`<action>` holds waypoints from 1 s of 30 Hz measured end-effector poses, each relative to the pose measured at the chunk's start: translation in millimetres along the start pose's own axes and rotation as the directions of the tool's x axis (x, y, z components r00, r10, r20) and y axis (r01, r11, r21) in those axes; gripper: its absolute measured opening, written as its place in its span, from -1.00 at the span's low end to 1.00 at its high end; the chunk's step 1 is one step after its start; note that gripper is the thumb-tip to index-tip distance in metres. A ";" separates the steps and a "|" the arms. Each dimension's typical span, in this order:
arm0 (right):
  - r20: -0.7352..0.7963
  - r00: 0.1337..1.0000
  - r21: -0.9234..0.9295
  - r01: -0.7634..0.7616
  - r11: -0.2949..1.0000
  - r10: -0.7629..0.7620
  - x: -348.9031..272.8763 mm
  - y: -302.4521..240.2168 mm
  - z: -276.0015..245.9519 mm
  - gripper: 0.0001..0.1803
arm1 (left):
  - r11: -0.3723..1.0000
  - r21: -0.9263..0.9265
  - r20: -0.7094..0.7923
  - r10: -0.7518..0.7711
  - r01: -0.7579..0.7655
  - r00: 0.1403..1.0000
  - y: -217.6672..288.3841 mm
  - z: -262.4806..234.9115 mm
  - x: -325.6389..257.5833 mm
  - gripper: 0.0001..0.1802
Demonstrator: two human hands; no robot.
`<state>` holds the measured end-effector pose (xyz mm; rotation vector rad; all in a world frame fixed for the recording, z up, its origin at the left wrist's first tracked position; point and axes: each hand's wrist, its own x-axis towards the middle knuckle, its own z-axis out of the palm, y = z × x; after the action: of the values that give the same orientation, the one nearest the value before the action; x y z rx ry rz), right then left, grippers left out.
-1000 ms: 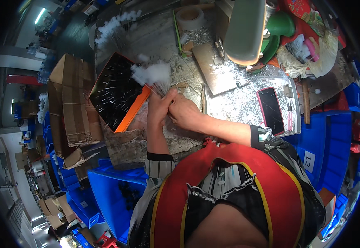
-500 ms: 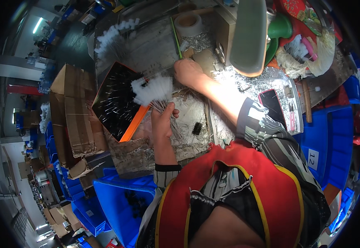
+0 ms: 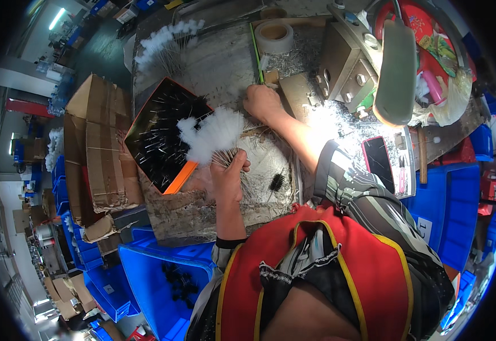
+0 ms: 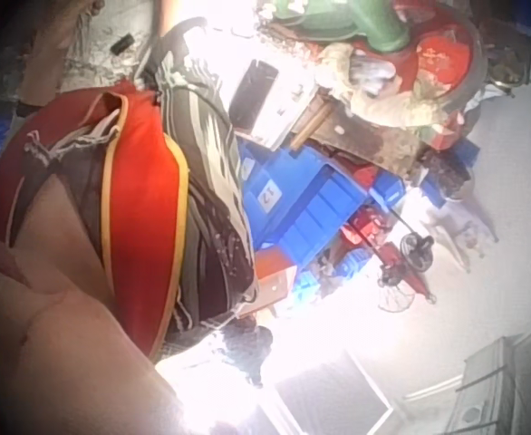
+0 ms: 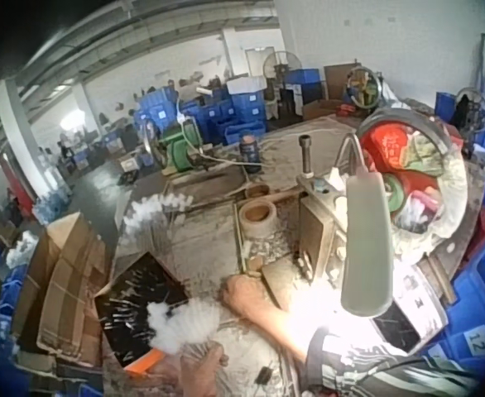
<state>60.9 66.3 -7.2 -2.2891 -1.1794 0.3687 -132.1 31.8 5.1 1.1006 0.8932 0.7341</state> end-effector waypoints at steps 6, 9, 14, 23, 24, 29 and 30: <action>0.014 0.999 0.048 0.036 0.998 -0.037 -3.6 2.0 3.7 -0.70 | 0.999 -0.027 -0.023 0.022 -0.022 0.999 1.0 6.6 -2.2 -0.83; 0.061 0.996 -0.025 0.062 0.998 -0.060 -10.2 -3.7 0.6 -0.74 | 1.000 -0.019 -0.002 0.016 -0.016 1.000 3.8 6.7 -6.1 -0.84; 0.147 0.979 -0.147 0.160 0.976 -0.139 -13.6 -7.9 3.6 -0.74 | 0.995 -0.094 0.043 0.044 -0.040 0.998 8.2 7.2 -13.3 -0.81; -0.276 0.934 0.305 0.308 0.901 -0.226 -8.3 -8.6 -23.6 -0.82 | 0.991 -0.126 0.065 0.050 -0.041 0.997 18.4 5.9 -23.8 -0.80; -0.277 0.920 0.313 0.360 0.879 -0.278 -6.1 -7.3 -30.0 -0.82 | 0.990 -0.136 0.059 0.053 -0.044 0.997 18.3 6.2 -23.7 -0.80; -0.084 0.943 0.555 0.314 0.770 -0.323 -26.1 -22.2 -39.7 -0.81 | 0.983 -0.181 0.179 0.034 -0.001 0.983 19.5 9.4 -26.2 -0.80; -0.038 0.929 0.566 0.324 0.758 -0.369 -29.6 -21.7 -37.7 -0.81 | 0.983 -0.184 0.179 0.036 -0.003 0.983 20.0 10.4 -28.2 -0.80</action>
<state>46.7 40.0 36.2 -1.5175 -1.2916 0.5767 -137.1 9.2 32.8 0.9965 0.6471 0.7048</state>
